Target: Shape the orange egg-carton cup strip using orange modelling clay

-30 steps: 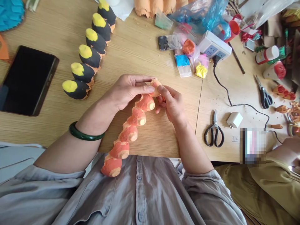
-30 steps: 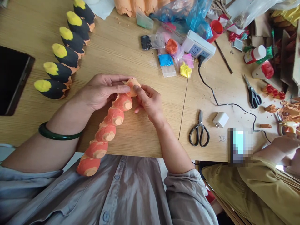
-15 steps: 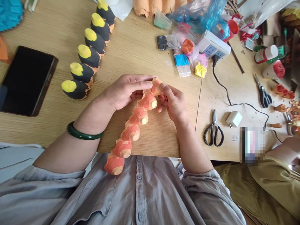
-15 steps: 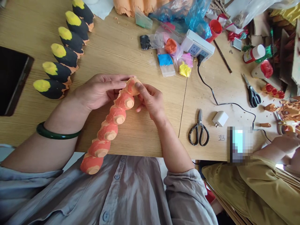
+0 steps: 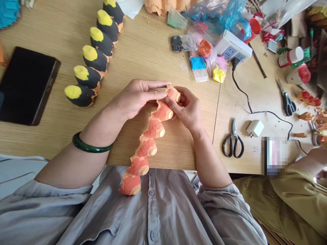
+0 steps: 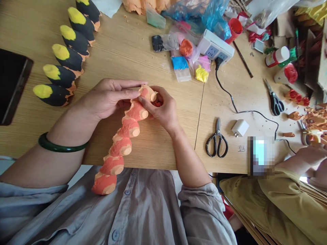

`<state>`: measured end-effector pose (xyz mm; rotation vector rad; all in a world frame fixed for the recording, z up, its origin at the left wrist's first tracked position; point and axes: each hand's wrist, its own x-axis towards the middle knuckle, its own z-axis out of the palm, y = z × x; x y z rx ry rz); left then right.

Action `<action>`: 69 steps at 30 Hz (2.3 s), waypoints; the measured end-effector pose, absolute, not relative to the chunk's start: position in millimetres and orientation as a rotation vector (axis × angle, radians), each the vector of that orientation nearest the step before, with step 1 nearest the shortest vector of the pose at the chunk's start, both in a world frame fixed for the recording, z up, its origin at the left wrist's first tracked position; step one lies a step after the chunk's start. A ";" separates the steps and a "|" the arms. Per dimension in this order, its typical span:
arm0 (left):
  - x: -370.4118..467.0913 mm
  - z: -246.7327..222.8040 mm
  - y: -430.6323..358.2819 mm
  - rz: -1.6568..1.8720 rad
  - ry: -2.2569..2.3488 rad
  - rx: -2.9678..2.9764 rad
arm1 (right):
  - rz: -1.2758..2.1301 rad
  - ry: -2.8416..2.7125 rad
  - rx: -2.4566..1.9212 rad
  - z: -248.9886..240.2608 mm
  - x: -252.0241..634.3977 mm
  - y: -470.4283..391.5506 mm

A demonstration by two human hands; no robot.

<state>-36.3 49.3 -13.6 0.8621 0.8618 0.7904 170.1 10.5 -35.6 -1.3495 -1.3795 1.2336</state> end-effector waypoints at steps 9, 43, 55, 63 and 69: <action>-39.5 -14.8 50.0 0.754 0.827 0.752 | 1.504 -1.286 -1.157 -28.8 180.3 15.2; -44.6 -4.8 52.7 0.718 0.869 0.696 | 1.451 -1.236 -1.198 -34.3 177.9 16.1; -57.4 -12.2 61.6 0.705 1.014 0.908 | 1.450 -1.222 -1.202 -32.7 174.4 12.7; -58.7 -12.5 64.4 0.720 1.067 0.970 | 1.473 -1.243 -1.193 -32.0 167.8 11.3; -57.8 -12.9 62.5 0.714 1.033 0.961 | 1.483 -1.271 -1.200 -30.5 167.3 10.6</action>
